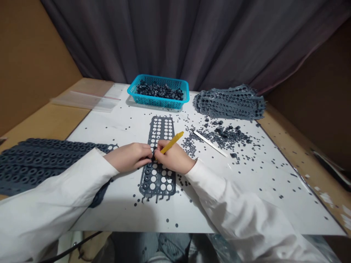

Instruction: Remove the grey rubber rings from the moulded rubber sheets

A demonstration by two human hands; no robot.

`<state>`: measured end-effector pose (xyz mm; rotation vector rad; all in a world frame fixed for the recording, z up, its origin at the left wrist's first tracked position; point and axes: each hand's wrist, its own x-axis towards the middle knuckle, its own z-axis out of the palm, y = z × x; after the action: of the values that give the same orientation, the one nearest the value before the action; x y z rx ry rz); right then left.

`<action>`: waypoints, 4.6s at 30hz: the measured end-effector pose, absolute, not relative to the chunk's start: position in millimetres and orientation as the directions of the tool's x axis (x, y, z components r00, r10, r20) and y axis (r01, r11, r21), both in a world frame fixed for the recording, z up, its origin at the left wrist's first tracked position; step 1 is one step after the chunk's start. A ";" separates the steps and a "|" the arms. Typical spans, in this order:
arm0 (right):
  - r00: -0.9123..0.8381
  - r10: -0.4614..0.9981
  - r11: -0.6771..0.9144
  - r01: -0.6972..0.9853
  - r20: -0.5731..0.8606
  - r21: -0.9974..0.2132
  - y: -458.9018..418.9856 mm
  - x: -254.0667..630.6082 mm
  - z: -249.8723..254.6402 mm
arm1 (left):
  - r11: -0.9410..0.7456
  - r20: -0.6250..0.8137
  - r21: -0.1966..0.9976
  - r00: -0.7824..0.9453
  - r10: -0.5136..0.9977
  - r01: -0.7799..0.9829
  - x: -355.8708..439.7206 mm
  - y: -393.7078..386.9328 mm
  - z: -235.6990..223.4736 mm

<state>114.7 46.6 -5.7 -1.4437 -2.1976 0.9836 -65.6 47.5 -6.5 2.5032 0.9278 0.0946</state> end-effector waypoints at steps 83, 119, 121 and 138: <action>-0.506 0.854 0.303 0.674 -0.123 -0.674 39.2 115.7 -1.1 | -0.348 -0.120 0.640 0.536 0.836 0.685 -63.6 37.1 13.7; -0.511 0.845 0.271 0.663 -0.157 -0.697 38.9 114.4 3.1 | 0.585 -0.450 0.799 0.507 0.735 -0.140 -66.5 46.1 9.3; -0.512 0.843 0.270 0.667 -0.165 -0.694 38.9 114.5 3.1 | 0.619 -0.464 0.769 0.528 0.712 -0.160 -66.9 47.3 7.5; -0.540 0.839 0.295 0.543 -0.058 -0.786 37.9 116.6 0.1 | 0.202 -0.371 0.905 0.464 0.804 0.373 -65.3 44.6 -5.4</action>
<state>116.6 37.9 0.1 -1.2434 -2.2039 1.1175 -65.3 44.6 -5.4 1.4019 1.1241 0.4126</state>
